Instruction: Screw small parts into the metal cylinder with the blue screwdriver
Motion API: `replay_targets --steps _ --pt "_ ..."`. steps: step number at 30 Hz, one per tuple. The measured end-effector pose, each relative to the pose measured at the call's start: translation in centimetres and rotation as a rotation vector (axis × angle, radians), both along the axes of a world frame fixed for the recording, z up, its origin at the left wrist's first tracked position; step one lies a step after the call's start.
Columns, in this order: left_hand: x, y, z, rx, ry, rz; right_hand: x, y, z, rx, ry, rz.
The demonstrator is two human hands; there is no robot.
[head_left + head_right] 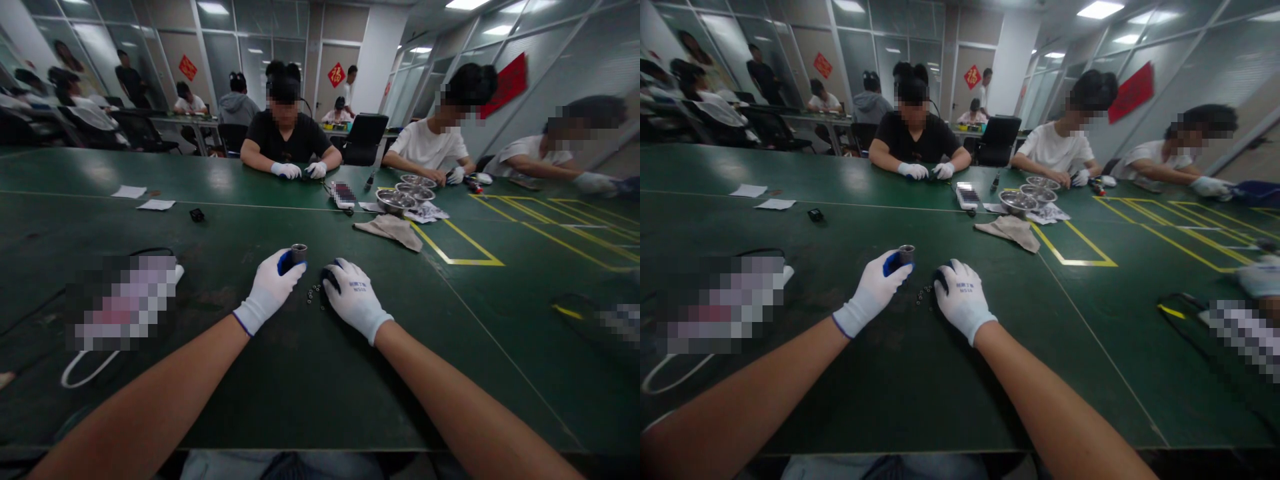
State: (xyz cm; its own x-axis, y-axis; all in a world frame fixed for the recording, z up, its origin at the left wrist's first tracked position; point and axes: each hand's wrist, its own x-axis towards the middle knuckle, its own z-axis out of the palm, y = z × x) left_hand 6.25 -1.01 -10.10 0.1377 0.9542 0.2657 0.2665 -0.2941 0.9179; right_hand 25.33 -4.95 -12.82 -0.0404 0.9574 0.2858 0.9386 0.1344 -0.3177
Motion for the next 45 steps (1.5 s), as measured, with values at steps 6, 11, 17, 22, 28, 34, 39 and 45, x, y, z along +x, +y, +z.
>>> replay_targets --steps 6,11,17,22,28,34,39,45 --pt "-0.1 0.2 0.0 0.006 0.02 -0.005 1.8 1.2 0.0 -0.034 0.062 -0.056" --pt "-0.1 0.5 -0.5 0.008 -0.002 -0.003 2.2 0.1 -0.5 0.023 0.069 0.066" --pt "0.0 0.5 -0.5 0.006 0.011 0.003 1.1 -0.9 -0.4 -0.013 -0.035 0.04" --pt "0.0 0.6 -0.4 -0.002 0.008 0.001 1.8 -0.5 -0.5 0.01 0.003 0.058" --pt "0.1 0.6 -0.4 0.013 0.008 -0.011 1.1 0.3 -0.9 0.003 -0.05 -0.036" --pt "-0.1 0.6 -0.3 0.009 0.026 -0.016 1.3 2.9 -0.8 -0.034 -0.057 -0.174" --pt "-0.3 0.8 -0.3 0.009 0.04 0.01 2.8 4.3 -0.8 -0.06 -0.046 -0.274" --pt "-0.6 0.9 -0.1 -0.023 0.031 -0.01 6.5 4.5 -0.6 -0.079 -0.058 -0.408"
